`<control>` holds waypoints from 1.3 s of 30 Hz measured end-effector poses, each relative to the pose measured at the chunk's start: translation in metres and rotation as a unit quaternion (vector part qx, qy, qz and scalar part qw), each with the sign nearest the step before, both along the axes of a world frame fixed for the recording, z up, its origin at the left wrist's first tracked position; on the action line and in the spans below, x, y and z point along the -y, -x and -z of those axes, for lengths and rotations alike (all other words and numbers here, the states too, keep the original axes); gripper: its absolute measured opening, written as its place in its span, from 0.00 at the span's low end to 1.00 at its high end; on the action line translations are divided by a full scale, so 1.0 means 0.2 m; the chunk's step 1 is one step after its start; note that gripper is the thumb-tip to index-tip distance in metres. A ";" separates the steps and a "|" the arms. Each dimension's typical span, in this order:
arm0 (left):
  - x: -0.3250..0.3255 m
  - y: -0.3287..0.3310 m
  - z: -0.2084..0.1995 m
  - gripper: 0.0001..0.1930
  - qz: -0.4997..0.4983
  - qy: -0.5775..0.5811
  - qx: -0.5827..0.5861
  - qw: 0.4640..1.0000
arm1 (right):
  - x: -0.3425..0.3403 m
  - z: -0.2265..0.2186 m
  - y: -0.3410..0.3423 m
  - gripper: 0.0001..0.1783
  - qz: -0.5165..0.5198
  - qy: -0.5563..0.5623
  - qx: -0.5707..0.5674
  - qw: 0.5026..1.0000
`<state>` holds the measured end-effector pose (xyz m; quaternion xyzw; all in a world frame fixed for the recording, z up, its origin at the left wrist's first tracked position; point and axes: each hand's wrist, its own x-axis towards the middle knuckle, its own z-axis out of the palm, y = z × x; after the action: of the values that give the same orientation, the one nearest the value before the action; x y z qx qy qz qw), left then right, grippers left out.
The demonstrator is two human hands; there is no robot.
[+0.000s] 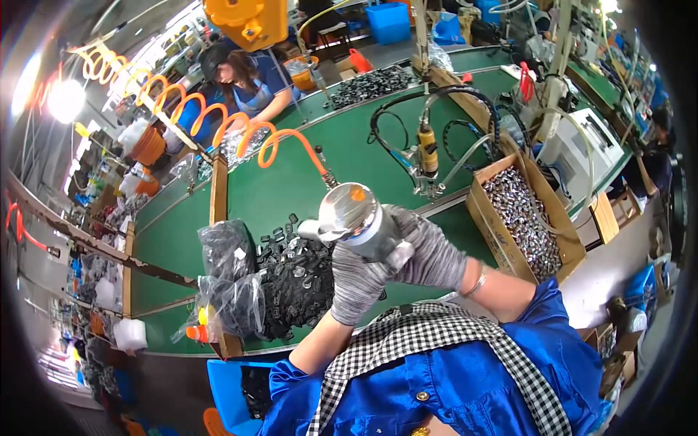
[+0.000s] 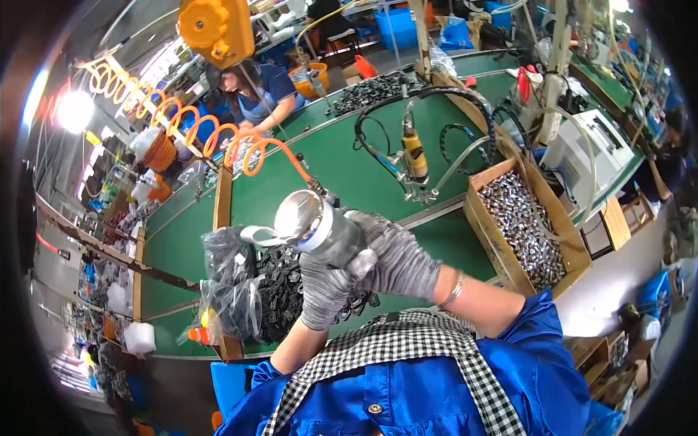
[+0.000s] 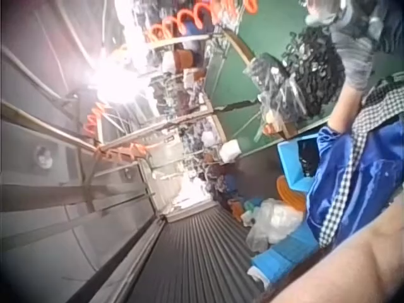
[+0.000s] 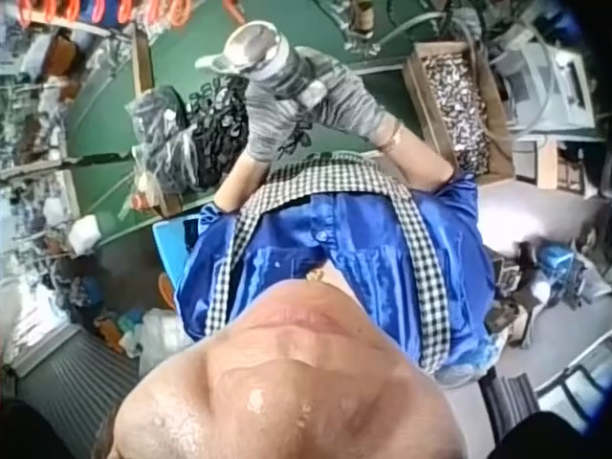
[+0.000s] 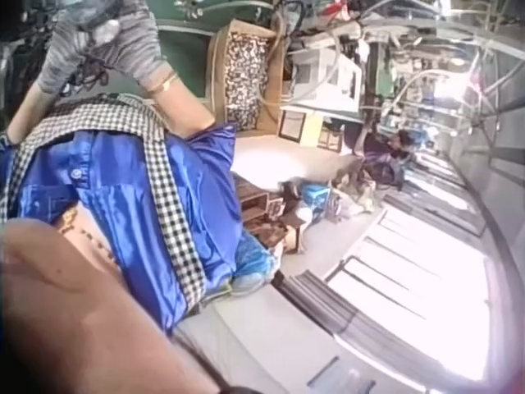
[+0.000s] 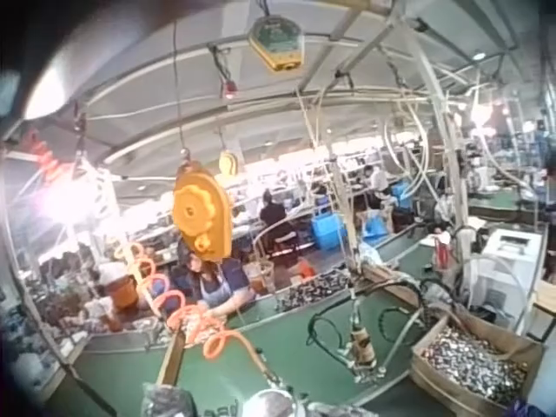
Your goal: Assembling small metal and plastic components on an industrial production line.
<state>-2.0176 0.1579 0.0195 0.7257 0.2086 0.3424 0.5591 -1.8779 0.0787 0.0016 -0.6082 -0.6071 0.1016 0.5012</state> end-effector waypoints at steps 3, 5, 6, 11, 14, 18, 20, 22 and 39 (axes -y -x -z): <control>-0.04 -0.01 0.09 0.29 -0.018 -0.046 0.013 0.999 | 0.06 -0.18 -0.13 0.43 -0.067 0.024 0.159 0.985; -0.03 -0.07 0.14 0.29 -0.032 -0.090 0.075 0.993 | 0.15 -0.40 -0.16 0.44 -0.050 -0.027 0.158 0.986; -0.02 -0.10 0.12 0.29 -0.007 -0.093 0.089 0.992 | 0.19 -0.50 -0.18 0.45 -0.042 -0.052 0.159 0.985; 0.00 -0.20 0.28 0.39 -0.115 -0.223 0.039 0.967 | 0.17 -0.72 -0.08 0.33 0.064 0.035 0.322 0.944; -0.05 -0.23 0.38 0.38 -0.090 -0.220 0.015 0.971 | 0.11 -0.72 -0.07 0.29 0.099 0.060 0.336 0.935; 0.02 -0.30 0.32 0.30 0.050 -0.046 0.046 0.997 | 0.12 -0.69 -0.12 0.28 0.105 0.068 0.300 0.946; 0.09 -0.31 0.25 0.26 0.120 0.221 0.179 0.951 | 0.12 -0.68 -0.15 0.28 0.097 0.052 0.299 0.948; 0.05 -0.32 0.30 0.26 0.092 0.116 0.130 0.980 | 0.13 -0.67 -0.17 0.27 0.100 0.052 0.301 0.947; -0.04 -0.19 0.00 0.38 0.273 0.311 0.041 0.909 | 0.09 -0.82 -0.29 0.37 -0.264 -0.074 0.083 0.958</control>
<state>-1.9798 0.1655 0.0197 0.5291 0.0751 0.1234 0.8362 -1.8195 0.0603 0.1653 -0.3934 -0.7914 0.1346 0.4482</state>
